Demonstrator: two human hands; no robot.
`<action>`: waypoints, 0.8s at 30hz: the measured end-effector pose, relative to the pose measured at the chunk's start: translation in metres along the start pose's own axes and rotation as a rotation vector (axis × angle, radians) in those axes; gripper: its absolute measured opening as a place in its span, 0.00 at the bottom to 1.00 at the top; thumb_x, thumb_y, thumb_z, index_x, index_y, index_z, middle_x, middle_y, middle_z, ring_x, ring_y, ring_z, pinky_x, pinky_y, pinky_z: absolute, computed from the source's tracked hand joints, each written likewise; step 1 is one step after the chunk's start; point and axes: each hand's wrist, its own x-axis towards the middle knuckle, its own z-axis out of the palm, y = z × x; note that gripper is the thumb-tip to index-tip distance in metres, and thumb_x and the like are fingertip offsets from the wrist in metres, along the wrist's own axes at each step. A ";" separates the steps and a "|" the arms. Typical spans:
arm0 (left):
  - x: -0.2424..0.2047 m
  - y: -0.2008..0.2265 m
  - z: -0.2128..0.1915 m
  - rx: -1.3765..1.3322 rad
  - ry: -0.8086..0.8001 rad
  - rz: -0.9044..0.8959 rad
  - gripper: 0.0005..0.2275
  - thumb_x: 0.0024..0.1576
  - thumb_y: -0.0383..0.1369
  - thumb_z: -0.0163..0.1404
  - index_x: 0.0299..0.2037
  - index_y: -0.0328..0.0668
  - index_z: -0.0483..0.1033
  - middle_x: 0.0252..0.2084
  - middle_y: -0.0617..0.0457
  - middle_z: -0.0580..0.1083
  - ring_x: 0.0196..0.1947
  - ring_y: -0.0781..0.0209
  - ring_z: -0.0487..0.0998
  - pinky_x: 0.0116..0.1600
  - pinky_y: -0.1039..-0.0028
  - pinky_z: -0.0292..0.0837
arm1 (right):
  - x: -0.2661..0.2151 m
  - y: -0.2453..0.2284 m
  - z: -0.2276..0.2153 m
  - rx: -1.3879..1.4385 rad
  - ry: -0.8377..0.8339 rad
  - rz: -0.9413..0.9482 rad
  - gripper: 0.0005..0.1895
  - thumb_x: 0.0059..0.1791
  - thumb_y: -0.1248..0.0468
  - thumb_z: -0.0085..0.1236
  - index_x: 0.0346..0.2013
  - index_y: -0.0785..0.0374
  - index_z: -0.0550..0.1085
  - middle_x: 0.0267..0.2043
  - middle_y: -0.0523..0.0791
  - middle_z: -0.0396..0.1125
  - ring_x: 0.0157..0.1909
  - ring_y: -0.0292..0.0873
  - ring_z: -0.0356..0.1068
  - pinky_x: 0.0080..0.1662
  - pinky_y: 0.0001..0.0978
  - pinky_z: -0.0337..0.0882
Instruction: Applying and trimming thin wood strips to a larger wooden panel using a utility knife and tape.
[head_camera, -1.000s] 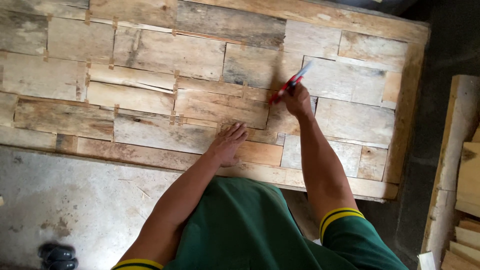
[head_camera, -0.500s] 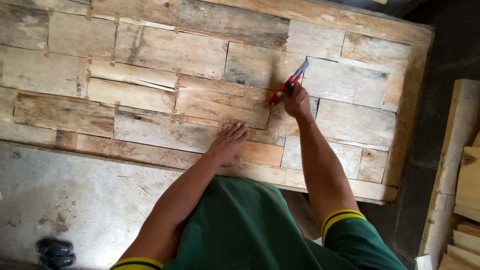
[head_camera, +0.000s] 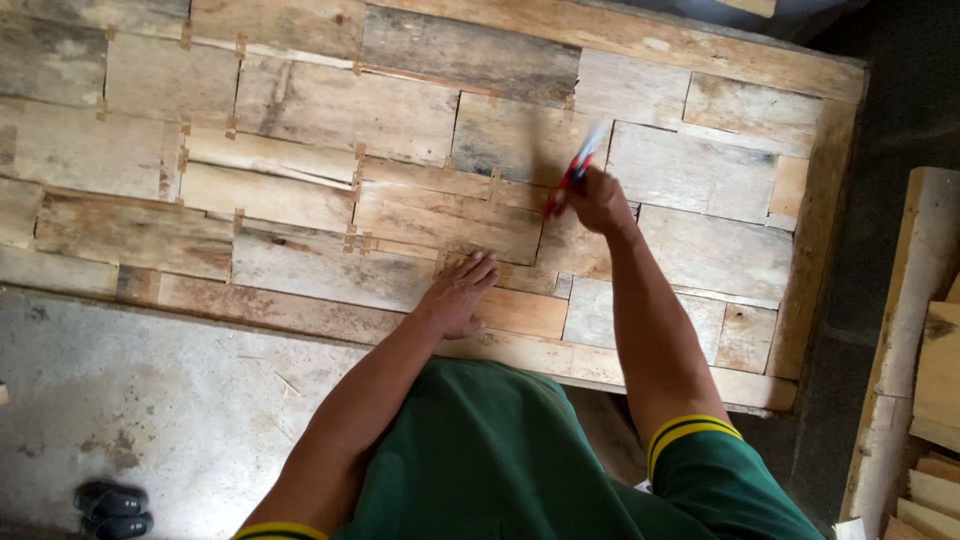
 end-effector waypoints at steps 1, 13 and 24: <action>0.001 0.000 0.000 0.002 0.004 -0.002 0.45 0.52 0.44 0.59 0.76 0.44 0.44 0.81 0.52 0.34 0.80 0.53 0.32 0.79 0.62 0.32 | 0.013 0.017 -0.001 -0.002 0.000 -0.005 0.07 0.57 0.65 0.52 0.35 0.62 0.71 0.33 0.46 0.76 0.35 0.38 0.78 0.40 0.32 0.79; 0.000 0.000 0.000 0.044 0.001 -0.005 0.44 0.53 0.45 0.58 0.76 0.42 0.44 0.81 0.51 0.36 0.80 0.51 0.33 0.79 0.62 0.32 | 0.047 0.031 0.004 0.438 0.388 -0.167 0.11 0.49 0.67 0.59 0.41 0.64 0.66 0.34 0.46 0.72 0.34 0.40 0.78 0.38 0.34 0.81; -0.003 0.002 -0.003 -0.021 0.027 -0.010 0.44 0.52 0.43 0.59 0.76 0.43 0.46 0.81 0.52 0.37 0.80 0.52 0.34 0.79 0.62 0.32 | 0.053 0.060 -0.006 0.049 0.269 -0.237 0.12 0.50 0.74 0.63 0.42 0.65 0.68 0.35 0.43 0.69 0.36 0.37 0.70 0.38 0.31 0.74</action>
